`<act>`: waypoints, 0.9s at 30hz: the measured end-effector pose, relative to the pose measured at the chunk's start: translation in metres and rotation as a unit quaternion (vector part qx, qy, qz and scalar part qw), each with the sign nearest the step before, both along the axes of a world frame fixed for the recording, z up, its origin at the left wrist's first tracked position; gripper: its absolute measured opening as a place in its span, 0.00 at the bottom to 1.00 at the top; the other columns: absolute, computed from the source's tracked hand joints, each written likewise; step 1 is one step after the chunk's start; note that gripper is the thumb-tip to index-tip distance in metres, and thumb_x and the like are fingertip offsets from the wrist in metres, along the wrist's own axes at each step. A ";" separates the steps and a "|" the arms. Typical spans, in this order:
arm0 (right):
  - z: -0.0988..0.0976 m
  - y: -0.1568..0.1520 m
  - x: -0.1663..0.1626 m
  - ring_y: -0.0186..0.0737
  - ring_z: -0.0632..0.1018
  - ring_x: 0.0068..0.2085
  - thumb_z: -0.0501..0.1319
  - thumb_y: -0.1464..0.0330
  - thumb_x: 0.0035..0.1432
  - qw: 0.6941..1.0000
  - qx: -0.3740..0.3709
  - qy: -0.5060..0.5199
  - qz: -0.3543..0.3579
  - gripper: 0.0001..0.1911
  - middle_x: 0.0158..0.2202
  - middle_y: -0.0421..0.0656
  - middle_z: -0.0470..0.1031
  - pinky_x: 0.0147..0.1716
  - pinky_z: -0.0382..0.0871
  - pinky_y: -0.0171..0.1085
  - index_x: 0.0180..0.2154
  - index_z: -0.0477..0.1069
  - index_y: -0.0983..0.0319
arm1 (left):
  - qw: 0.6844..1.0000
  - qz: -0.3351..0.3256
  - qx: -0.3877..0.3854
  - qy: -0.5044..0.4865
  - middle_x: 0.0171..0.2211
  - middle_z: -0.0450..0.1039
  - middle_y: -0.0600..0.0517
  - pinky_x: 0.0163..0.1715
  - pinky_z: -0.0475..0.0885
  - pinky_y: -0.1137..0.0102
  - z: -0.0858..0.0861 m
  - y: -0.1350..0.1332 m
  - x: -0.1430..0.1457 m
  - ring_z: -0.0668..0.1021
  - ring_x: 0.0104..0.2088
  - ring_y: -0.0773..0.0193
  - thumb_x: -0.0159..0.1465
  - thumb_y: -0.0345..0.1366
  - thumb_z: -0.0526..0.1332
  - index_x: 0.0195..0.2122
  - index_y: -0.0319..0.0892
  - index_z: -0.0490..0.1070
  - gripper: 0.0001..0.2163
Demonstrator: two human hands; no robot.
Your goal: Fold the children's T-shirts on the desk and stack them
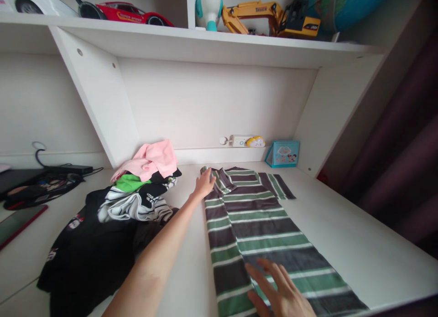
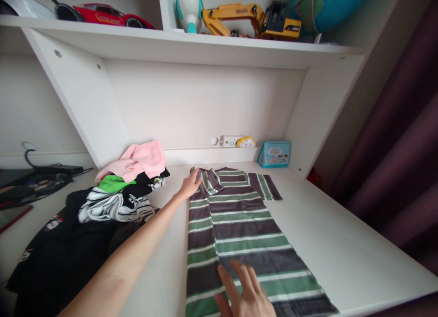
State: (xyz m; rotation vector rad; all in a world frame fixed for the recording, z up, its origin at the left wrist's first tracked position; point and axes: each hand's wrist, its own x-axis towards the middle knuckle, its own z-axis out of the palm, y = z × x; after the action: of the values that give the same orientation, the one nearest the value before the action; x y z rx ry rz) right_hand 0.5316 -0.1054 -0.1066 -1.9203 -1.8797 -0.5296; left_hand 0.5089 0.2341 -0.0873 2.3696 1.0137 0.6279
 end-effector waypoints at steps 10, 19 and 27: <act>-0.033 0.060 -0.047 0.53 0.73 0.47 0.50 0.51 0.56 0.979 0.045 -0.130 0.148 0.28 0.49 0.53 0.69 0.35 0.72 0.42 0.53 0.63 0.60 | 0.981 0.087 0.041 0.169 0.63 0.35 0.38 0.53 0.46 0.45 -0.017 0.002 -0.021 0.50 0.61 0.49 0.65 0.44 0.41 0.63 0.40 0.33 0.28; 0.089 0.083 0.014 0.35 0.72 0.49 0.50 0.61 0.61 0.881 -0.319 0.144 0.318 0.22 0.51 0.40 0.68 0.43 0.66 0.30 0.56 0.57 0.53 | 0.957 0.143 0.107 0.227 0.61 0.47 0.35 0.51 0.42 0.39 -0.022 0.000 -0.061 0.51 0.60 0.43 0.63 0.38 0.44 0.61 0.33 0.45 0.26; 0.068 0.256 0.079 0.40 0.72 0.44 0.52 0.65 0.61 0.943 -0.236 0.220 -0.080 0.13 0.41 0.47 0.72 0.44 0.65 0.43 0.41 0.69 0.66 | 0.971 0.110 0.053 0.204 0.64 0.40 0.49 0.49 0.44 0.36 -0.029 -0.006 -0.070 0.47 0.61 0.41 0.64 0.38 0.38 0.62 0.44 0.44 0.24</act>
State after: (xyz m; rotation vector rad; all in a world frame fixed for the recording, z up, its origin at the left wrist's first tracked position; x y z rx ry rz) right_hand 0.6105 0.1508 -0.0387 -2.2601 -1.6559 0.3293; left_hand 0.4393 0.2283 -0.1160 2.5612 1.4673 0.2747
